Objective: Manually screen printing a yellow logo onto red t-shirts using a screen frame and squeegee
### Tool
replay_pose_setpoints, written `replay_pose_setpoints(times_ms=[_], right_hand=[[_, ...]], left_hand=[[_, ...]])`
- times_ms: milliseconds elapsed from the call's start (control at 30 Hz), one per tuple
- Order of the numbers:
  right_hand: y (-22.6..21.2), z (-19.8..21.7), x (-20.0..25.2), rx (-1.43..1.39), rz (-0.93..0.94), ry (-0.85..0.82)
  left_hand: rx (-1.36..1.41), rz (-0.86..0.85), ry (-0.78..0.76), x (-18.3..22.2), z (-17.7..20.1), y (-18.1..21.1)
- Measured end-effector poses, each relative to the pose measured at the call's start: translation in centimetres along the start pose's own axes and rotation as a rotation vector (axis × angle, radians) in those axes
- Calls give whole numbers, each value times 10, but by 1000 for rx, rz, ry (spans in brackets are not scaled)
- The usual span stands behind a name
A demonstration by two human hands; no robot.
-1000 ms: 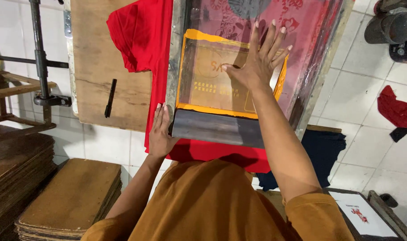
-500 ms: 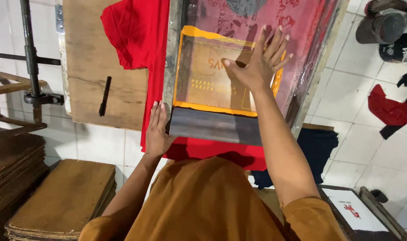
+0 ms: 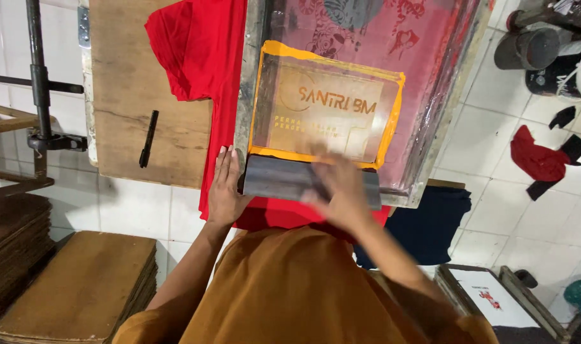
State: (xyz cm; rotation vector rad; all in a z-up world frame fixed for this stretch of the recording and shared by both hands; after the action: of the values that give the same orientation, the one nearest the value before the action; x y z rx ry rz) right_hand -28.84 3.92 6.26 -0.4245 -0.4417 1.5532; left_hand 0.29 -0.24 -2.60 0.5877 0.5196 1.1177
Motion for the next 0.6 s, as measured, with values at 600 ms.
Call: replay_pose_setpoints(times_ms=[600], right_hand=[[28,15,-51,353,63,-116]], left_hand=[[-49,320,-80,-18,20,52]])
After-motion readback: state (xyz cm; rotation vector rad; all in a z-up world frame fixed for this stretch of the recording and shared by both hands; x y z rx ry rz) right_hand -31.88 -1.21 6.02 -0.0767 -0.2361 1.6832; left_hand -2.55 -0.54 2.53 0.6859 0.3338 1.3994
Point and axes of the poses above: each hand's wrist, its own x-axis away from the middle knuckle, its own z-axis out of the back of the hand, y = z × x, the point moved 1 cm from there along -x, towards the middle knuckle, and after that the axes turned 7 degrees about y, right-handed, at the moved point
